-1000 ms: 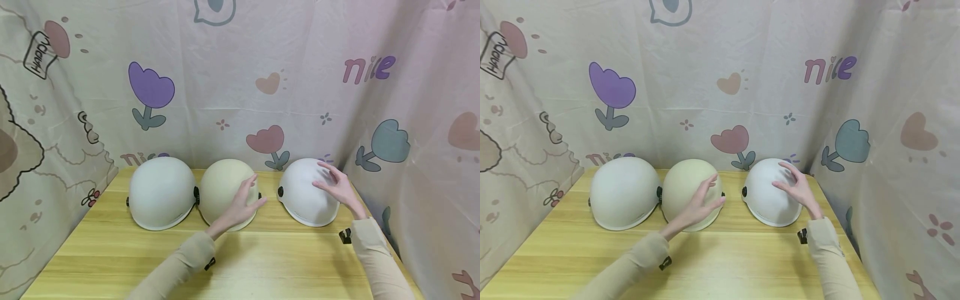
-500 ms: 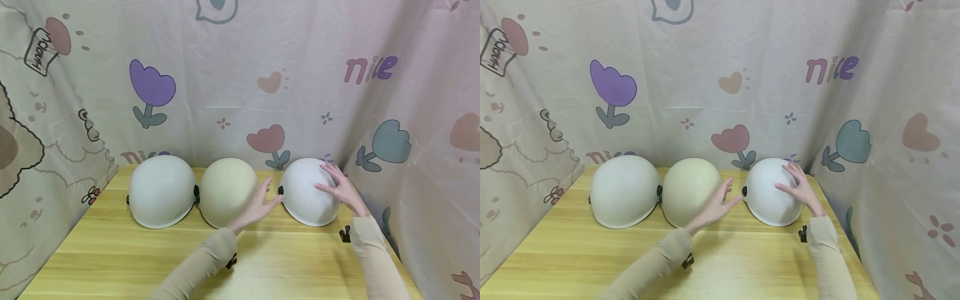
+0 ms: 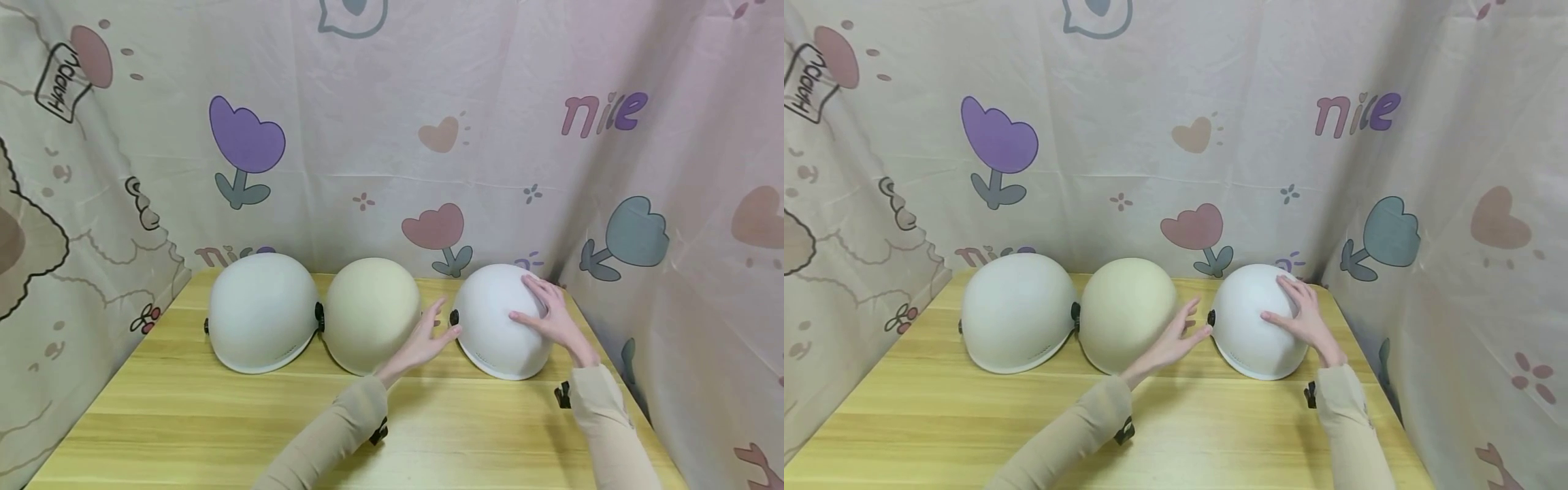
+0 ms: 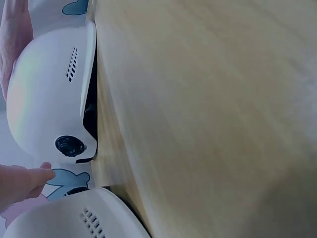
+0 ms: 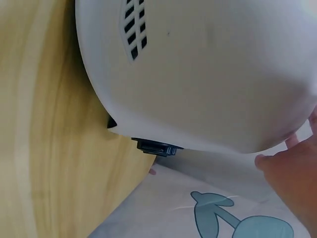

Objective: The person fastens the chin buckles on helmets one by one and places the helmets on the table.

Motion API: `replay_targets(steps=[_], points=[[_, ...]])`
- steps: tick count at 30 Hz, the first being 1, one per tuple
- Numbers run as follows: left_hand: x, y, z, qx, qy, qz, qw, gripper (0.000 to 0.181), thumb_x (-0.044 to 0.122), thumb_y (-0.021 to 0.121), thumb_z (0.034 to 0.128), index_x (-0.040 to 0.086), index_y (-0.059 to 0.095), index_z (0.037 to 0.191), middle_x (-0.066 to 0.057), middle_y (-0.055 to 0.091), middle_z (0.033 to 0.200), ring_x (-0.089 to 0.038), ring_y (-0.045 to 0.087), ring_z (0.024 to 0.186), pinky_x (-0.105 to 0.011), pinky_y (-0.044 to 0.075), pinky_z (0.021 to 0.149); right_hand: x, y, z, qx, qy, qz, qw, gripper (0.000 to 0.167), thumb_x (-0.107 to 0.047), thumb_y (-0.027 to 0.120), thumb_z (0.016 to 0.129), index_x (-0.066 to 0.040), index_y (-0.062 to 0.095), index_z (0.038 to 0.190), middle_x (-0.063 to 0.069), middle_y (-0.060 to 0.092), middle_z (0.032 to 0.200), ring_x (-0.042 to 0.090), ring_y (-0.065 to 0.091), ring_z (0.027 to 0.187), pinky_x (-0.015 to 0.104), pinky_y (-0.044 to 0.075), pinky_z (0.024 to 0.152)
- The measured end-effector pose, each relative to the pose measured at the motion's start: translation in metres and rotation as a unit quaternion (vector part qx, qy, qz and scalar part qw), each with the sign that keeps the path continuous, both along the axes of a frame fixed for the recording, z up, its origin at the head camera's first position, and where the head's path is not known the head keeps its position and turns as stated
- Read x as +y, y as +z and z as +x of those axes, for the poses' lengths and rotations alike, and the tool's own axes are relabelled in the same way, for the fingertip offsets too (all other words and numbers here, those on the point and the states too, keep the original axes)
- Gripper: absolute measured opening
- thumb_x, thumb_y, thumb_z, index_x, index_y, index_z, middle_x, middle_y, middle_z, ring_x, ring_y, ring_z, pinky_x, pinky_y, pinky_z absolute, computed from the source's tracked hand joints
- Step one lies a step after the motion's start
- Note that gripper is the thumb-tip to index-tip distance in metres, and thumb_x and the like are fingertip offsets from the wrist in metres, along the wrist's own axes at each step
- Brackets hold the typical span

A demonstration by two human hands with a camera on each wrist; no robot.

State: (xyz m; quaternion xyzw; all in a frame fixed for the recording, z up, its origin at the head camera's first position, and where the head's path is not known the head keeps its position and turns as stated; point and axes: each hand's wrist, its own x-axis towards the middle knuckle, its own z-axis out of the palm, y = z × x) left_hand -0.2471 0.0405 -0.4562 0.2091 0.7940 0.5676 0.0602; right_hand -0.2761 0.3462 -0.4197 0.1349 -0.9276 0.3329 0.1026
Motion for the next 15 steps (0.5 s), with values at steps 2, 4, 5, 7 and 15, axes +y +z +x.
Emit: replay_targets(steps=[2, 4, 5, 7, 15], points=[[-0.002, -0.002, 0.002, -0.008, -0.007, -0.003, 0.9999, 0.079, 0.043, 0.058, 0.1, 0.013, 0.018, 0.161, -0.026, 0.028, 0.161, -0.047, 0.044, 0.138, -0.061, 0.045, 0.108, -0.001, 0.0, 0.006, -0.007, -0.002, -0.003, 1.0, 0.086, -0.026, 0.081, 0.083, -0.006, 0.038, 0.155, 0.026, 0.033, 0.155, 0.049, 0.015, 0.144, 0.08, 0.02, 0.109], [-0.004, -0.004, 0.003, -0.014, -0.016, -0.006, 0.9998, 0.081, 0.044, 0.058, 0.0995, 0.013, 0.016, 0.162, -0.027, 0.027, 0.161, -0.048, 0.046, 0.137, -0.06, 0.047, 0.107, -0.002, 0.002, 0.013, -0.011, 0.0, -0.014, 0.9998, 0.085, -0.026, 0.081, 0.083, -0.008, 0.039, 0.154, 0.027, 0.036, 0.15, 0.048, 0.014, 0.143, 0.082, 0.019, 0.108], [-0.005, -0.006, 0.004, -0.018, -0.02, -0.007, 0.9996, 0.082, 0.044, 0.058, 0.0994, 0.014, 0.014, 0.162, -0.028, 0.026, 0.162, -0.048, 0.047, 0.135, -0.059, 0.048, 0.106, -0.002, 0.003, 0.016, -0.011, 0.001, -0.02, 0.9997, 0.084, -0.025, 0.081, 0.083, -0.009, 0.04, 0.154, 0.027, 0.037, 0.15, 0.048, 0.013, 0.142, 0.082, 0.019, 0.107], [-0.005, -0.008, 0.005, -0.032, -0.029, -0.004, 0.9991, 0.083, 0.042, 0.059, 0.0998, 0.013, 0.012, 0.162, -0.03, 0.022, 0.162, -0.048, 0.052, 0.131, -0.057, 0.051, 0.103, -0.001, 0.004, 0.019, -0.01, 0.005, -0.031, 0.9995, 0.083, -0.025, 0.081, 0.083, -0.01, 0.041, 0.154, 0.026, 0.035, 0.153, 0.05, 0.011, 0.144, 0.084, 0.018, 0.106], [0.003, -0.017, 0.0, -0.049, -0.01, -0.032, 0.9982, 0.085, 0.043, 0.057, 0.1003, 0.012, 0.009, 0.163, -0.023, 0.013, 0.168, -0.045, 0.023, 0.152, -0.07, 0.029, 0.116, 0.013, -0.002, 0.013, -0.036, 0.027, -0.04, 0.9982, 0.085, -0.023, 0.077, 0.086, -0.013, 0.033, 0.158, 0.022, 0.014, 0.168, 0.055, 0.009, 0.151, 0.086, 0.017, 0.106]])
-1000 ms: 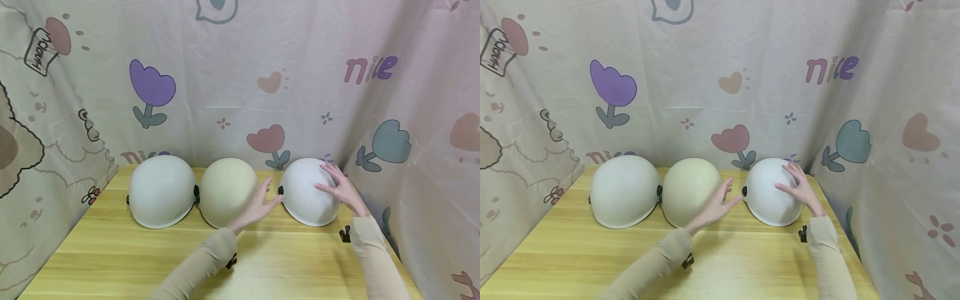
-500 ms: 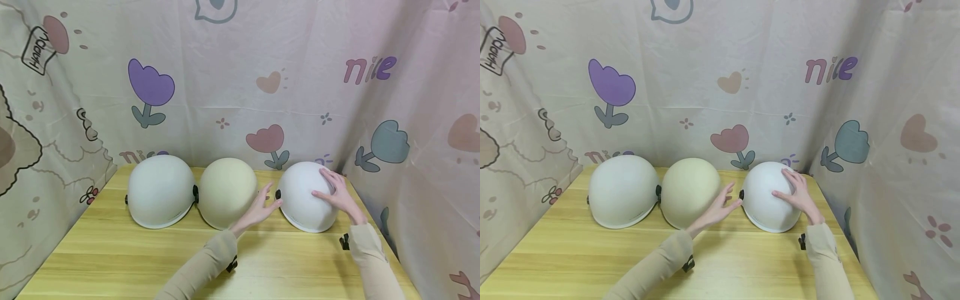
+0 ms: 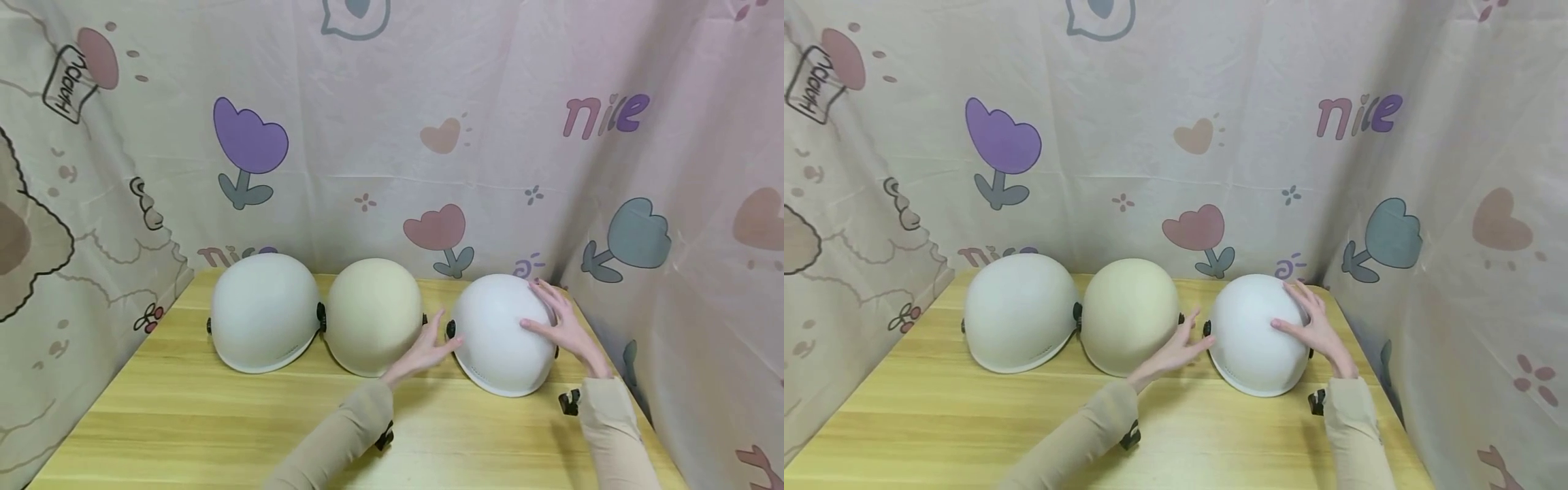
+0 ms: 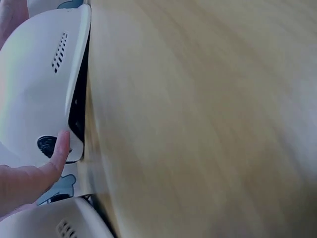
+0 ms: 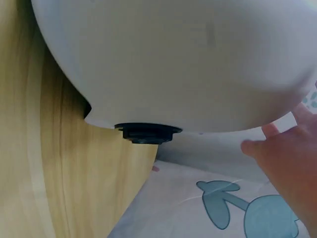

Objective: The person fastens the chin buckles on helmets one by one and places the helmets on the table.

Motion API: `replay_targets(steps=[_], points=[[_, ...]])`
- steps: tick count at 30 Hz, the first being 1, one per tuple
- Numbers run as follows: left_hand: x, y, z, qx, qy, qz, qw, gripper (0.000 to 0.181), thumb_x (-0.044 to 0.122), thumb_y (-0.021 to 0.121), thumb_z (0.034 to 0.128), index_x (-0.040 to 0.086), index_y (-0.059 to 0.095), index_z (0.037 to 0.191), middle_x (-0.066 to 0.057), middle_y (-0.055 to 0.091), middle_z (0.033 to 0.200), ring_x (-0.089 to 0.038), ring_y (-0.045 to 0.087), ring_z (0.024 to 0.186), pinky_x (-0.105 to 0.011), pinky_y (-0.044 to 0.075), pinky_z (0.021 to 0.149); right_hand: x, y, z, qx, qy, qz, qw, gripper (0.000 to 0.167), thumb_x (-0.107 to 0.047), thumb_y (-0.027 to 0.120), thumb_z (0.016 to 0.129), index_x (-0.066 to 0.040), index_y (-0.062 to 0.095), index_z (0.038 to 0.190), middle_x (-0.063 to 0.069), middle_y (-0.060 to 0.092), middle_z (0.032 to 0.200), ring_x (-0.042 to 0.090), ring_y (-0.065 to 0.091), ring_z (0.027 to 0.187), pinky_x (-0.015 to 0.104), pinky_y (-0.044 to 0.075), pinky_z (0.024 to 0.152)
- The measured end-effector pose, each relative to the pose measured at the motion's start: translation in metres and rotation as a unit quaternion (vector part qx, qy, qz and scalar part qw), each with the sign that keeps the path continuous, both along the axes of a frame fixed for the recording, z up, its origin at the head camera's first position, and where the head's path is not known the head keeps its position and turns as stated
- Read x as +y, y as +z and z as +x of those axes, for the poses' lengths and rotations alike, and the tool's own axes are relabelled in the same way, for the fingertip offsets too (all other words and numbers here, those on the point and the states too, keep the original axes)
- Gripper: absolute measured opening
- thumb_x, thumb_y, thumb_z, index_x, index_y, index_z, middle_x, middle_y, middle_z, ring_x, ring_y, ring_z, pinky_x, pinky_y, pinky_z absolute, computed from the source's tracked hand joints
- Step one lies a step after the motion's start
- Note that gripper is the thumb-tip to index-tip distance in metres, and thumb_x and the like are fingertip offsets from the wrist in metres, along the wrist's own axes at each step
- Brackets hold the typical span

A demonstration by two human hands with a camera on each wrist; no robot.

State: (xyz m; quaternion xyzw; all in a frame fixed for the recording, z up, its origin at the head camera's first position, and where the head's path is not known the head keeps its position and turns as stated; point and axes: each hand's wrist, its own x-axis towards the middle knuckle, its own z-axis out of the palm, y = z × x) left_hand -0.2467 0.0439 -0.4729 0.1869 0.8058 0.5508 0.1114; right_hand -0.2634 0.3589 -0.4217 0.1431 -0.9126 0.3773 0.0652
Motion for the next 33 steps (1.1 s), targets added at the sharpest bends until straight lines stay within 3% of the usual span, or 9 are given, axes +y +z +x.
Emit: replay_targets(steps=[1, 6, 9, 14, 20, 28, 33], points=[[0.002, -0.001, -0.001, -0.004, 0.004, -0.001, 1.0, 0.085, 0.044, 0.057, 0.1002, 0.013, 0.009, 0.163, -0.022, 0.012, 0.168, -0.045, 0.016, 0.154, -0.072, 0.024, 0.117, 0.001, -0.001, -0.001, -0.006, 0.006, -0.001, 1.0, 0.086, -0.022, 0.077, 0.087, -0.013, 0.032, 0.159, 0.021, 0.014, 0.168, 0.056, 0.01, 0.151, 0.085, 0.018, 0.106], [0.011, -0.009, -0.005, -0.029, 0.031, 0.02, 0.9989, 0.085, 0.048, 0.057, 0.099, 0.016, 0.011, 0.163, -0.024, 0.009, 0.168, -0.049, 0.011, 0.153, -0.077, 0.02, 0.114, 0.003, -0.002, 0.0, -0.027, 0.018, -0.014, 0.9994, 0.088, -0.021, 0.076, 0.088, -0.016, 0.027, 0.16, 0.019, 0.013, 0.169, 0.055, 0.014, 0.15, 0.083, 0.023, 0.107], [0.016, -0.012, -0.007, -0.06, 0.037, 0.058, 0.9958, 0.085, 0.048, 0.058, 0.0986, 0.019, 0.011, 0.163, -0.025, 0.002, 0.168, -0.054, 0.015, 0.151, -0.074, 0.03, 0.112, 0.002, -0.002, 0.002, -0.028, 0.017, -0.02, 0.9993, 0.089, -0.02, 0.077, 0.087, -0.017, 0.027, 0.161, 0.019, 0.013, 0.169, 0.055, 0.015, 0.15, 0.082, 0.024, 0.107], [0.022, -0.015, -0.008, -0.115, 0.049, 0.126, 0.9841, 0.087, 0.045, 0.063, 0.0979, 0.022, 0.011, 0.163, -0.025, -0.004, 0.168, -0.055, 0.031, 0.144, -0.053, 0.057, 0.097, 0.001, -0.001, 0.004, -0.027, 0.015, -0.026, 0.9992, 0.088, -0.018, 0.077, 0.087, -0.018, 0.028, 0.16, 0.019, 0.013, 0.169, 0.055, 0.017, 0.15, 0.081, 0.027, 0.107], [0.025, -0.017, -0.007, -0.142, 0.057, 0.17, 0.9734, 0.091, 0.039, 0.067, 0.0964, 0.018, 0.01, 0.163, -0.029, 0.0, 0.166, -0.054, 0.058, 0.122, -0.053, 0.059, 0.091, 0.003, -0.002, 0.005, -0.024, 0.02, -0.033, 0.999, 0.086, -0.018, 0.077, 0.088, -0.017, 0.03, 0.16, 0.018, 0.016, 0.169, 0.053, 0.018, 0.15, 0.081, 0.027, 0.107], [0.018, -0.013, -0.004, -0.186, 0.049, 0.221, 0.9561, 0.091, 0.038, 0.068, 0.0962, 0.021, 0.009, 0.163, -0.043, 0.029, 0.151, -0.044, 0.07, 0.101, -0.052, 0.058, 0.095, 0.007, -0.002, 0.009, -0.043, 0.039, -0.075, 0.9955, 0.083, -0.012, 0.073, 0.091, -0.017, 0.028, 0.16, 0.016, 0.013, 0.169, 0.051, 0.014, 0.151, 0.079, 0.023, 0.11], [0.015, -0.014, -0.004, -0.202, 0.033, 0.244, 0.948, 0.086, 0.035, 0.067, 0.097, 0.025, 0.013, 0.163, -0.04, 0.04, 0.143, -0.047, 0.068, 0.106, -0.057, 0.055, 0.098, 0.007, -0.002, 0.012, -0.046, 0.045, -0.087, 0.9941, 0.081, -0.01, 0.071, 0.092, -0.014, 0.027, 0.16, 0.019, 0.012, 0.169, 0.054, 0.017, 0.149, 0.077, 0.03, 0.107]])
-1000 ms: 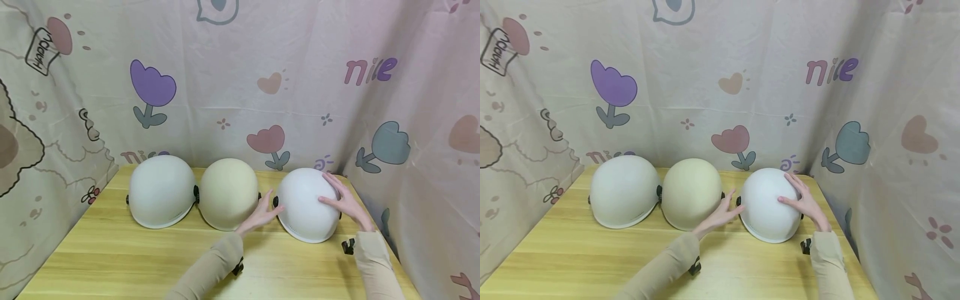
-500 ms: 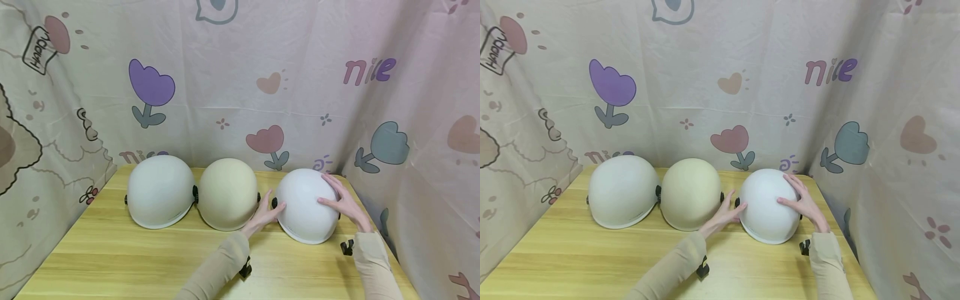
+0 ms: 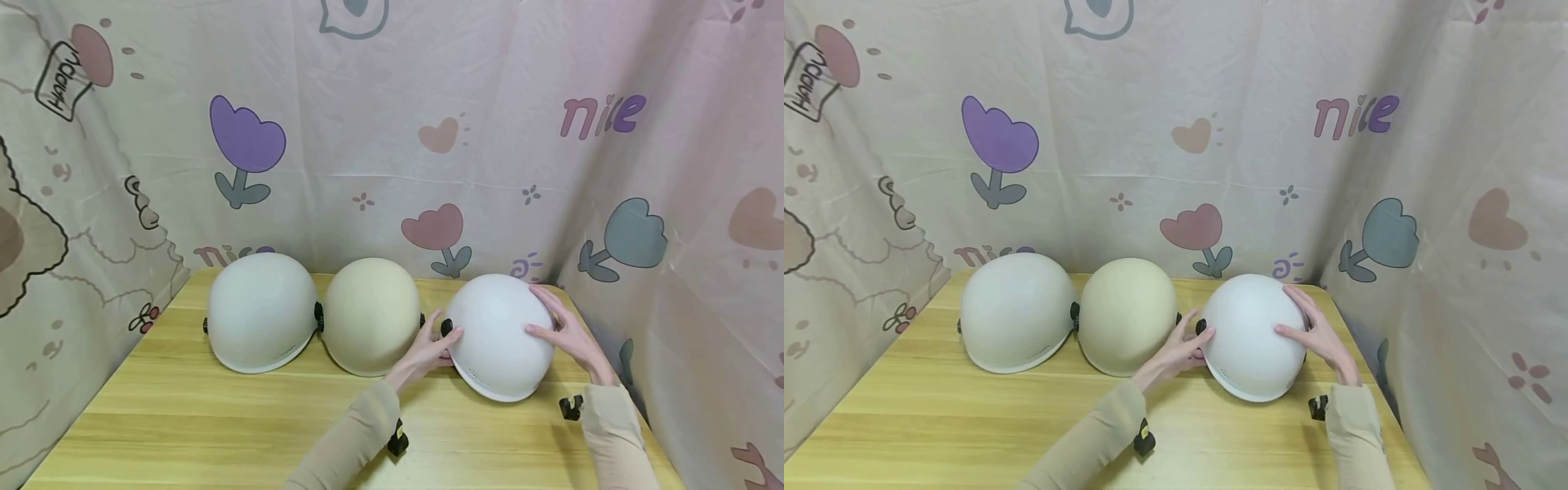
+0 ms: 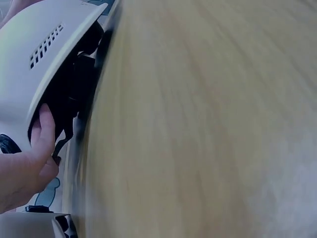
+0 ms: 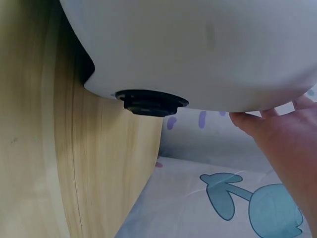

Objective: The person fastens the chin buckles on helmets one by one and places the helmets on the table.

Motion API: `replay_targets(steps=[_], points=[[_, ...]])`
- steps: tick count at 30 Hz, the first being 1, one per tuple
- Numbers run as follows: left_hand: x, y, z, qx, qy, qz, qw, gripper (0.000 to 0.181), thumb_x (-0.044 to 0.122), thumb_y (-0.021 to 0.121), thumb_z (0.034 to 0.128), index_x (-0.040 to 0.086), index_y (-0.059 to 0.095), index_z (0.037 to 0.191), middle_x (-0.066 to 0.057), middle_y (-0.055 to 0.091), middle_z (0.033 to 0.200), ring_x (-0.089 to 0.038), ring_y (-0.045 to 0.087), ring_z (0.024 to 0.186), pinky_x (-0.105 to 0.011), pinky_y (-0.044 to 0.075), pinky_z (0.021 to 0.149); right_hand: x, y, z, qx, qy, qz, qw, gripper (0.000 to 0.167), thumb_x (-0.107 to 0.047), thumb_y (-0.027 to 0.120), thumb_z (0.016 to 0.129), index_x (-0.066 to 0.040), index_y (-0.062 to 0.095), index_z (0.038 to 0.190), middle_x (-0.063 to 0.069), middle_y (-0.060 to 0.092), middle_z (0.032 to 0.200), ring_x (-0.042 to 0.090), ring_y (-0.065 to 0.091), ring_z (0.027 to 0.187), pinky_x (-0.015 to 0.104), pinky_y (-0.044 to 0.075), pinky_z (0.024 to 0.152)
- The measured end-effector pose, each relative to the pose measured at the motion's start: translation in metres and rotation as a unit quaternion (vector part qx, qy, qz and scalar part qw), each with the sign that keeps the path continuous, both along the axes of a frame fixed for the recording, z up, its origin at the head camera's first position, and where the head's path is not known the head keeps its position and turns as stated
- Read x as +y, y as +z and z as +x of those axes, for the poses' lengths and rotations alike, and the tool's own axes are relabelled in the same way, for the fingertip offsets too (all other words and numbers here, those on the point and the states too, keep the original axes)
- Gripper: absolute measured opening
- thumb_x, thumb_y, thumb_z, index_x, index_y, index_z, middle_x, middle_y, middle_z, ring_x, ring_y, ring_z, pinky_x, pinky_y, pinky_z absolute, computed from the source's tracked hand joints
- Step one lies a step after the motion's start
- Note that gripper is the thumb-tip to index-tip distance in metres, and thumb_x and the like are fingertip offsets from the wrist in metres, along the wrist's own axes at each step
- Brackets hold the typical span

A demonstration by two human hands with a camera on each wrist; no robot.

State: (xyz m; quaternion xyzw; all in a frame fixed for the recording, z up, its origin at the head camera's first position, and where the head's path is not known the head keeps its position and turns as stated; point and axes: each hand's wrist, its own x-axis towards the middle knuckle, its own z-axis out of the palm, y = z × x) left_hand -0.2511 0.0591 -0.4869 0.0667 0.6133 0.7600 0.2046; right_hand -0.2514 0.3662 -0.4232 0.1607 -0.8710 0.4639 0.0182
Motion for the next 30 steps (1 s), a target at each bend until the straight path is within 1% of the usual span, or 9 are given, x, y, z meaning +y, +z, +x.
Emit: replay_targets(steps=[2, 4, 8, 11, 13, 16, 22, 26, 30], points=[[-0.002, 0.001, 0.0, 0.002, -0.004, 0.006, 1.0, 0.083, 0.034, 0.067, 0.0974, 0.026, 0.015, 0.162, -0.039, 0.041, 0.143, -0.049, 0.067, 0.108, -0.057, 0.055, 0.098, -0.001, 0.0, 0.001, 0.006, 0.003, -0.002, 1.0, 0.08, -0.009, 0.071, 0.092, -0.013, 0.028, 0.16, 0.02, 0.014, 0.168, 0.053, 0.022, 0.147, 0.073, 0.036, 0.106], [-0.005, 0.003, 0.001, 0.006, -0.006, 0.012, 0.9999, 0.08, 0.032, 0.066, 0.0979, 0.027, 0.018, 0.161, -0.038, 0.041, 0.145, -0.05, 0.066, 0.11, -0.057, 0.056, 0.096, -0.001, 0.001, 0.002, 0.012, 0.003, 0.0, 0.9999, 0.079, -0.009, 0.071, 0.093, -0.014, 0.029, 0.16, 0.019, 0.017, 0.167, 0.045, 0.028, 0.147, 0.06, 0.045, 0.105], [-0.01, 0.007, 0.001, 0.01, -0.005, 0.021, 0.9997, 0.074, 0.03, 0.066, 0.0987, 0.028, 0.023, 0.16, -0.034, 0.041, 0.15, -0.043, 0.071, 0.102, -0.054, 0.058, 0.093, -0.002, 0.002, 0.005, 0.016, 0.004, -0.003, 0.9999, 0.076, -0.009, 0.07, 0.094, -0.015, 0.031, 0.159, 0.019, 0.021, 0.166, 0.007, 0.036, 0.141, 0.026, 0.05, 0.097], [-0.012, 0.008, 0.0, 0.015, -0.001, 0.03, 0.9994, 0.072, 0.027, 0.065, 0.0992, 0.029, 0.026, 0.16, -0.03, 0.04, 0.152, -0.03, 0.074, 0.089, -0.052, 0.06, 0.091, -0.002, 0.002, 0.005, 0.019, 0.009, -0.018, 0.9996, 0.075, -0.008, 0.069, 0.094, -0.015, 0.032, 0.159, 0.02, 0.023, 0.165, -0.012, 0.034, 0.13, 0.014, 0.047, 0.091], [-0.014, 0.009, 0.001, 0.022, 0.003, 0.037, 0.9991, 0.07, 0.024, 0.064, 0.0996, 0.028, 0.027, 0.159, -0.028, 0.04, 0.153, -0.022, 0.072, 0.081, -0.051, 0.06, 0.089, -0.002, 0.002, 0.006, 0.022, 0.015, -0.028, 0.9993, 0.074, -0.007, 0.068, 0.094, -0.014, 0.032, 0.158, 0.021, 0.025, 0.163, -0.015, 0.034, 0.128, 0.014, 0.048, 0.09], [-0.015, 0.011, 0.002, 0.03, 0.006, 0.049, 0.9983, 0.069, 0.02, 0.064, 0.0995, 0.028, 0.029, 0.159, -0.026, 0.041, 0.153, -0.02, 0.07, 0.077, -0.049, 0.061, 0.088, 0.0, 0.002, 0.006, 0.026, 0.017, -0.029, 0.9991, 0.073, -0.006, 0.067, 0.095, -0.014, 0.032, 0.158, 0.018, 0.029, 0.163, -0.014, 0.035, 0.13, 0.013, 0.048, 0.091], [-0.019, 0.015, 0.003, 0.048, 0.0, 0.077, 0.9959, 0.068, 0.019, 0.063, 0.1003, 0.027, 0.03, 0.159, -0.023, 0.037, 0.157, -0.026, 0.07, 0.101, -0.05, 0.06, 0.091, 0.001, 0.003, 0.009, 0.022, 0.008, -0.028, 0.9993, 0.07, -0.008, 0.066, 0.096, -0.017, 0.035, 0.158, 0.007, 0.032, 0.164, -0.013, 0.032, 0.135, 0.012, 0.044, 0.095], [-0.02, 0.02, 0.003, 0.061, 0.0, 0.089, 0.9942, 0.07, 0.017, 0.062, 0.1005, 0.025, 0.027, 0.16, -0.022, 0.034, 0.16, -0.025, 0.066, 0.113, -0.051, 0.057, 0.096, 0.001, 0.004, 0.009, 0.025, 0.029, -0.052, 0.9979, 0.068, -0.003, 0.063, 0.096, -0.011, 0.034, 0.157, -0.002, 0.035, 0.162, -0.011, 0.034, 0.136, 0.009, 0.043, 0.097], [-0.02, 0.026, 0.002, 0.068, 0.001, 0.117, 0.9908, 0.07, 0.013, 0.061, 0.1007, 0.021, 0.026, 0.161, -0.021, 0.032, 0.16, -0.022, 0.064, 0.116, -0.05, 0.054, 0.102, 0.001, 0.006, 0.01, 0.024, 0.05, -0.072, 0.9959, 0.067, 0.001, 0.06, 0.096, -0.008, 0.034, 0.157, -0.012, 0.038, 0.157, -0.01, 0.037, 0.136, 0.008, 0.042, 0.099]])
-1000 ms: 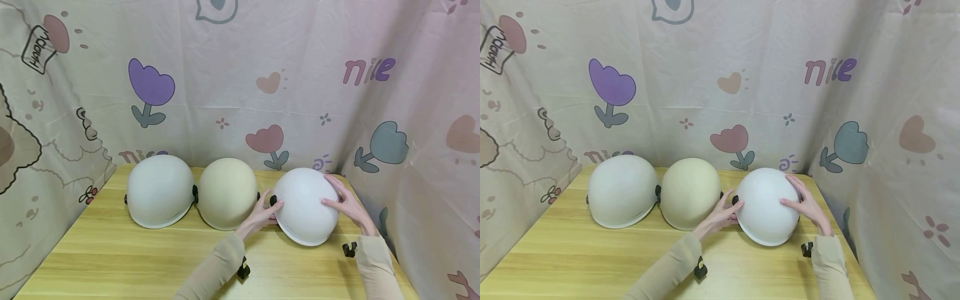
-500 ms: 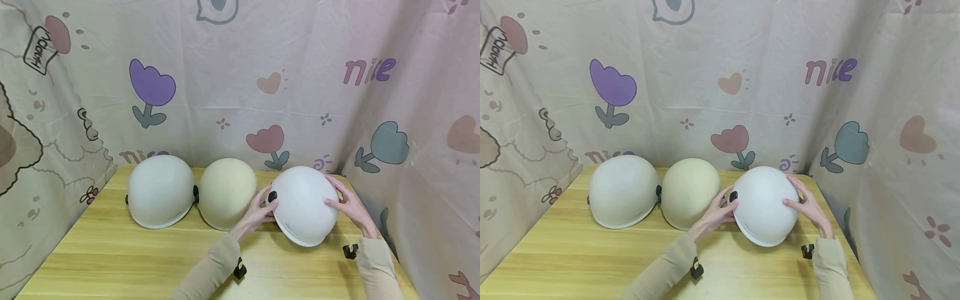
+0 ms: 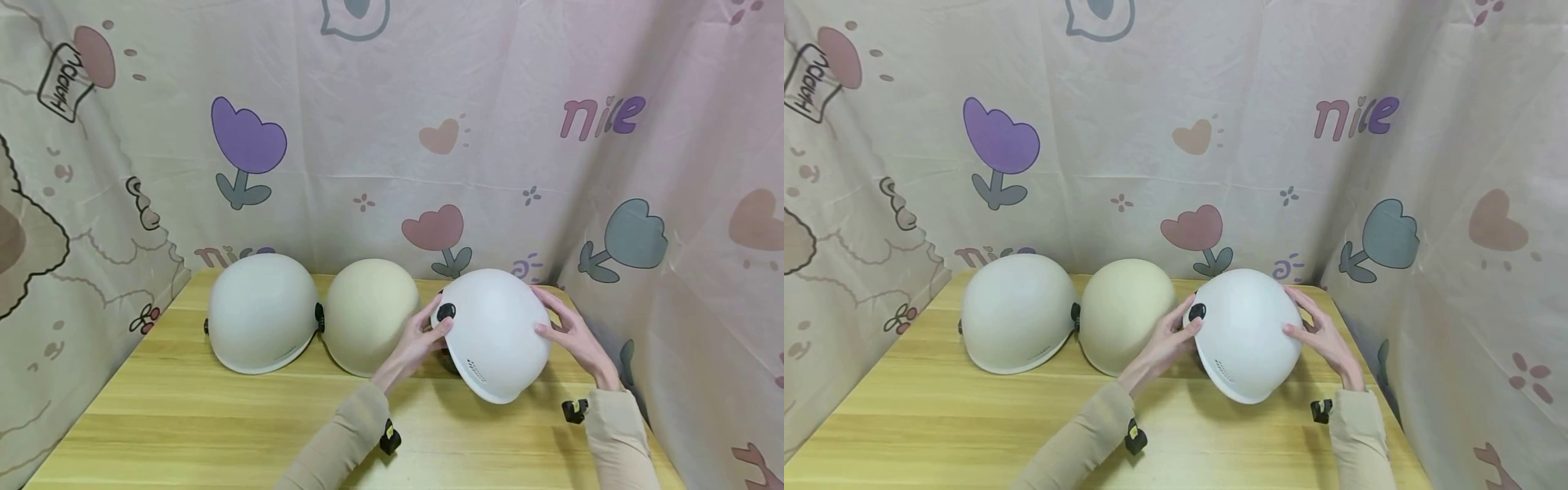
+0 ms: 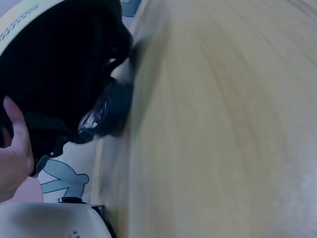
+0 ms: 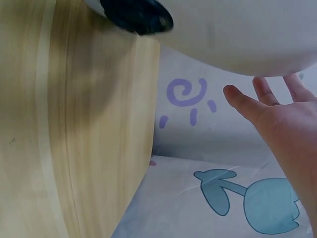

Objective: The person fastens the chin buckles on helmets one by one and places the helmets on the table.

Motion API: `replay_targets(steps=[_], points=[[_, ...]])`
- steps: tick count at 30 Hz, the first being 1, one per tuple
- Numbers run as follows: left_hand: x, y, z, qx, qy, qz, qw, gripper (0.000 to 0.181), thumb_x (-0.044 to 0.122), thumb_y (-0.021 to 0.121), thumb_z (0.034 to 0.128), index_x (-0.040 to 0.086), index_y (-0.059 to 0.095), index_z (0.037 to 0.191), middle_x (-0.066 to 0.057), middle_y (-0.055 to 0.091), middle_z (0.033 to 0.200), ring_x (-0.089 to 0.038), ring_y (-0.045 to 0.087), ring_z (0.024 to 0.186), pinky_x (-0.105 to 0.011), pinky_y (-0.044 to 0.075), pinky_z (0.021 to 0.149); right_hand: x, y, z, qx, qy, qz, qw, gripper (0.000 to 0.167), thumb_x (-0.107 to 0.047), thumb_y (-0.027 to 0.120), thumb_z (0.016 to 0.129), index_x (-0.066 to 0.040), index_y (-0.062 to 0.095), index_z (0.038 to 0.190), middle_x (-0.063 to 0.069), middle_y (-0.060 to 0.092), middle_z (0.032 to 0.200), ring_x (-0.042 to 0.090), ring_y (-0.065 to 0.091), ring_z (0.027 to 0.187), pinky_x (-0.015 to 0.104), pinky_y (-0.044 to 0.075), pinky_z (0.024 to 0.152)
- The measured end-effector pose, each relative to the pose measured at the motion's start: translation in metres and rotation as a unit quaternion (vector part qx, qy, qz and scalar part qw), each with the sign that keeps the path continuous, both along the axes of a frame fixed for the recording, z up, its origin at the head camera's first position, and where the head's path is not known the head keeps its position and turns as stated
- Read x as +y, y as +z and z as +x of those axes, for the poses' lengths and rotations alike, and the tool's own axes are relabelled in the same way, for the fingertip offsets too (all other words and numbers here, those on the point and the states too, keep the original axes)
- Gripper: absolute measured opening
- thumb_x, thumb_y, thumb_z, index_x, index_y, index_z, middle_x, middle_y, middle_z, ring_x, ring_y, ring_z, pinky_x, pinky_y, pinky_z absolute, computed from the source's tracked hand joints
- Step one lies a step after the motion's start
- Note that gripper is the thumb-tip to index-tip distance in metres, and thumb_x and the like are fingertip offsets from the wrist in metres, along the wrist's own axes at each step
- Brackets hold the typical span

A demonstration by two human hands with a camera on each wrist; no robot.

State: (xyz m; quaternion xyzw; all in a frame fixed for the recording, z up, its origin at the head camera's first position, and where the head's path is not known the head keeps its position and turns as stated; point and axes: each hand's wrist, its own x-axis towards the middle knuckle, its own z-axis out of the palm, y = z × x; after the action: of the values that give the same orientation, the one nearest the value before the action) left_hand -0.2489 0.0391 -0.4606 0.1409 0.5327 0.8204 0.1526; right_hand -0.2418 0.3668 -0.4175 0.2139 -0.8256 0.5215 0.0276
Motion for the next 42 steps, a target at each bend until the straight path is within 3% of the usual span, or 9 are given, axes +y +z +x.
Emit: replay_targets(steps=[12, 21, 25, 28, 30, 34, 39, 41, 42], points=[[-0.005, 0.014, -0.002, 0.004, -0.011, 0.008, 0.9999, 0.066, 0.013, 0.057, 0.1029, 0.02, 0.026, 0.161, -0.018, 0.037, 0.158, -0.022, 0.067, 0.111, -0.054, 0.053, 0.102, -0.007, 0.017, 0.003, 0.021, 0.008, 0.015, 0.9996, 0.071, 0.002, 0.062, 0.094, -0.008, 0.031, 0.158, 0.002, 0.026, 0.167, -0.013, 0.026, 0.142, 0.004, 0.032, 0.107], [-0.006, 0.026, -0.002, 0.004, -0.013, 0.009, 0.9999, 0.06, 0.015, 0.056, 0.1035, 0.019, 0.031, 0.158, -0.017, 0.047, 0.147, -0.012, 0.068, 0.102, -0.037, 0.059, 0.093, -0.017, 0.025, 0.002, 0.044, 0.01, 0.027, 0.9986, 0.067, 0.002, 0.061, 0.095, -0.004, 0.034, 0.156, 0.01, 0.026, 0.166, -0.015, 0.026, 0.141, 0.002, 0.029, 0.108], [-0.005, 0.034, -0.003, 0.008, -0.011, 0.011, 0.9998, 0.057, 0.015, 0.056, 0.1035, 0.017, 0.034, 0.156, -0.015, 0.05, 0.143, -0.013, 0.067, 0.102, -0.031, 0.06, 0.088, -0.022, 0.029, 0.002, 0.047, 0.004, 0.041, 0.9981, 0.064, -0.001, 0.06, 0.097, -0.008, 0.036, 0.156, 0.015, 0.026, 0.166, -0.014, 0.026, 0.142, 0.034, 0.027, 0.126], [-0.004, 0.041, -0.004, 0.014, -0.01, 0.015, 0.9997, 0.057, 0.016, 0.057, 0.1029, 0.017, 0.036, 0.156, -0.015, 0.051, 0.141, -0.014, 0.067, 0.1, -0.031, 0.06, 0.087, -0.026, 0.032, 0.001, 0.045, 0.001, 0.045, 0.9979, 0.063, -0.002, 0.059, 0.097, -0.01, 0.037, 0.156, 0.015, 0.027, 0.165, -0.014, 0.025, 0.142, 0.064, 0.02, 0.123], [-0.003, 0.045, -0.005, 0.018, -0.009, 0.018, 0.9996, 0.056, 0.016, 0.058, 0.1027, 0.017, 0.037, 0.155, -0.014, 0.052, 0.14, -0.014, 0.067, 0.098, -0.032, 0.06, 0.087, -0.029, 0.034, 0.0, 0.047, 0.003, 0.043, 0.998, 0.062, -0.002, 0.059, 0.097, -0.009, 0.038, 0.155, 0.015, 0.027, 0.165, -0.014, 0.025, 0.142, 0.072, 0.018, 0.118], [0.0, 0.052, -0.007, 0.025, -0.007, 0.017, 0.9995, 0.053, 0.014, 0.057, 0.1027, 0.014, 0.04, 0.153, -0.014, 0.053, 0.137, -0.013, 0.067, 0.094, -0.033, 0.061, 0.087, -0.033, 0.035, -0.002, 0.058, 0.004, 0.042, 0.9974, 0.061, -0.001, 0.06, 0.097, -0.008, 0.04, 0.154, 0.017, 0.029, 0.164, -0.013, 0.026, 0.142, 0.072, 0.019, 0.118], [0.002, 0.058, -0.007, 0.034, -0.014, 0.019, 0.9991, 0.051, 0.012, 0.056, 0.1031, 0.008, 0.041, 0.152, -0.014, 0.054, 0.135, -0.013, 0.066, 0.09, -0.035, 0.062, 0.087, -0.037, 0.036, -0.004, 0.066, -0.002, 0.054, 0.9963, 0.059, -0.003, 0.061, 0.098, -0.011, 0.042, 0.153, 0.017, 0.031, 0.163, -0.014, 0.027, 0.143, 0.033, 0.028, 0.125], [0.002, 0.06, -0.007, 0.036, -0.017, 0.022, 0.999, 0.051, 0.012, 0.055, 0.1033, 0.007, 0.041, 0.152, -0.012, 0.054, 0.131, -0.013, 0.067, 0.089, -0.035, 0.062, 0.087, -0.038, 0.036, -0.004, 0.062, -0.002, 0.053, 0.9967, 0.058, -0.004, 0.06, 0.098, -0.011, 0.042, 0.154, 0.018, 0.03, 0.164, -0.015, 0.027, 0.142, 0.034, 0.027, 0.126], [0.003, 0.06, -0.008, 0.038, -0.018, 0.022, 0.9989, 0.051, 0.011, 0.054, 0.1036, 0.007, 0.04, 0.152, -0.011, 0.055, 0.13, -0.013, 0.067, 0.089, -0.035, 0.062, 0.088, -0.038, 0.036, -0.004, 0.058, 0.0, 0.049, 0.9971, 0.058, -0.005, 0.059, 0.099, -0.01, 0.042, 0.154, 0.018, 0.029, 0.164, -0.015, 0.027, 0.141, 0.043, 0.026, 0.127]])
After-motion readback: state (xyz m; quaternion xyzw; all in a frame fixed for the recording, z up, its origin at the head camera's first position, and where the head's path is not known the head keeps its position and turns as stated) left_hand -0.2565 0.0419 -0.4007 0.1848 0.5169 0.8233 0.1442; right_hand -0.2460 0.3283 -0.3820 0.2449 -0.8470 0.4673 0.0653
